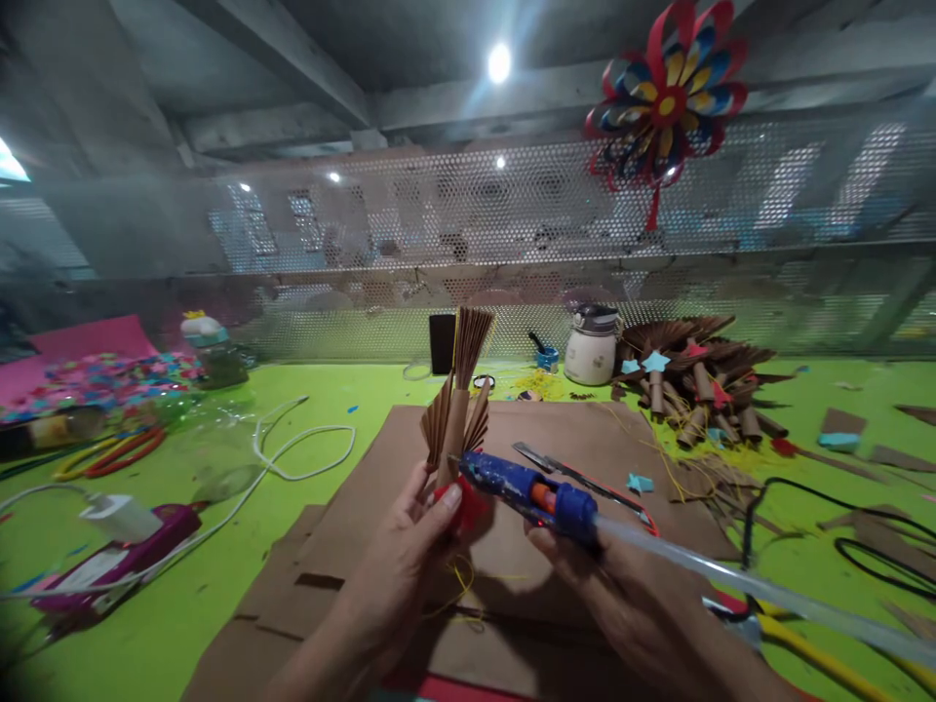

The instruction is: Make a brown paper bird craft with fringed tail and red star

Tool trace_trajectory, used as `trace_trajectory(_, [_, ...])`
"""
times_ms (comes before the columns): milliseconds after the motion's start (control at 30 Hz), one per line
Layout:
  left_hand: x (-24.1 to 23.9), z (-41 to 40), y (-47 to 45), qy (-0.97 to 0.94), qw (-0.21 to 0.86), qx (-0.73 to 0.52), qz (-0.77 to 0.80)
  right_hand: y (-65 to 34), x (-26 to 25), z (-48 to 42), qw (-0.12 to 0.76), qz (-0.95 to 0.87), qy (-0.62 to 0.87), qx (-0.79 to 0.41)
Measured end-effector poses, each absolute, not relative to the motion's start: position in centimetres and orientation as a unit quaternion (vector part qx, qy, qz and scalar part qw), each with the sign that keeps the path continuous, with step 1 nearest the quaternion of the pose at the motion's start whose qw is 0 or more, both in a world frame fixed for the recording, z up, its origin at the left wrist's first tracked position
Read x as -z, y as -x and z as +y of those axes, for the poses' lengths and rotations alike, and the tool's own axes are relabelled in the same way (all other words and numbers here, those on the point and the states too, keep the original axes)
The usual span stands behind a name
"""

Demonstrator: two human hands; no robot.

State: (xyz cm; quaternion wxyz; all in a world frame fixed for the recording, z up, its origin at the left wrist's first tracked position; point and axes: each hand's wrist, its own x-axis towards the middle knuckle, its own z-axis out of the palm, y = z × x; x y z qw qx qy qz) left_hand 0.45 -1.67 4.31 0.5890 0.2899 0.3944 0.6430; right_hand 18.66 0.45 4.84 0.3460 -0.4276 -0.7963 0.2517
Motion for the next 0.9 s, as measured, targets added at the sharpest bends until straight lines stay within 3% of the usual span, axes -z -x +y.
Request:
trace_trajectory(367, [-4.1,-2.0,-0.7,-0.289,0.584,-0.632,0.420,-19.4,-3.3,1.0,0.325,-0.793,0.468,-0.218])
trace_trajectory(700, [-4.0,-1.9,-0.2,-0.308,0.595,-0.620,0.408,-18.5,-4.6,-0.2,0.385,-0.760,0.465,-0.240])
trace_trajectory(900, [-4.4,-2.1,-0.6,-0.290,0.592,-0.632,0.408,-18.8,-4.2,0.1,0.372,-0.758,0.478,-0.240])
